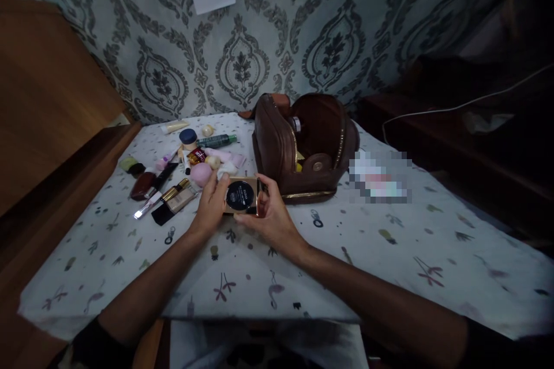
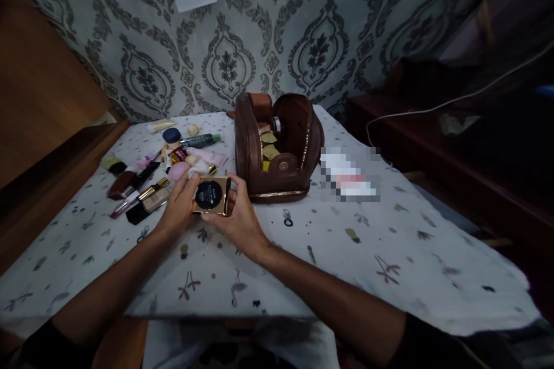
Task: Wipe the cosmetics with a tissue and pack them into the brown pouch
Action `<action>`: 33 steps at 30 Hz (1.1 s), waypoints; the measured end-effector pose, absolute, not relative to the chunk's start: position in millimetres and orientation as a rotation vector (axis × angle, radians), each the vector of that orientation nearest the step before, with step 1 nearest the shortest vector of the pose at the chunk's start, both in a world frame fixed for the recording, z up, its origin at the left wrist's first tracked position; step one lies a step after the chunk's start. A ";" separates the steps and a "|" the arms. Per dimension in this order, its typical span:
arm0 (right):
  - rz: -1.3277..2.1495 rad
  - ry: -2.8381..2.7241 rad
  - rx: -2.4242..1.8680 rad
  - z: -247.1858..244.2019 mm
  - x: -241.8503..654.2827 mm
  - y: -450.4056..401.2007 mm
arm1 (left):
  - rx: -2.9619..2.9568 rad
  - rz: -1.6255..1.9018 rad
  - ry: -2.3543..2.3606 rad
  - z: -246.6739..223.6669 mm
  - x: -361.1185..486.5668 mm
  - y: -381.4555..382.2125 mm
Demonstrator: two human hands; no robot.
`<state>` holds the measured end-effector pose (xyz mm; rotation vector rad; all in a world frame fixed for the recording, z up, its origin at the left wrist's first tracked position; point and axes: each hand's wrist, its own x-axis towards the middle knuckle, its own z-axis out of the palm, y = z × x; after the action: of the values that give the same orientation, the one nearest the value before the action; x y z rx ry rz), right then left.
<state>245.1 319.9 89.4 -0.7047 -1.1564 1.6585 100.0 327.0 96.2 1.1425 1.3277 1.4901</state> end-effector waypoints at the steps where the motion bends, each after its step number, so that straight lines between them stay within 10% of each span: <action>1: 1.654 -1.174 -0.694 89.7 245.4 319.5 | 1.158 1.513 1.331 95.5 99.2 327.2; 33: 1.851 -0.995 -0.606 96.4 248.3 312.6 | 1.653 1.655 1.506 116.3 89.1 321.7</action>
<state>248.3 312.6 96.4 -0.6061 -0.9952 1.8511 89.1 321.7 116.3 1.6533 1.5058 1.6549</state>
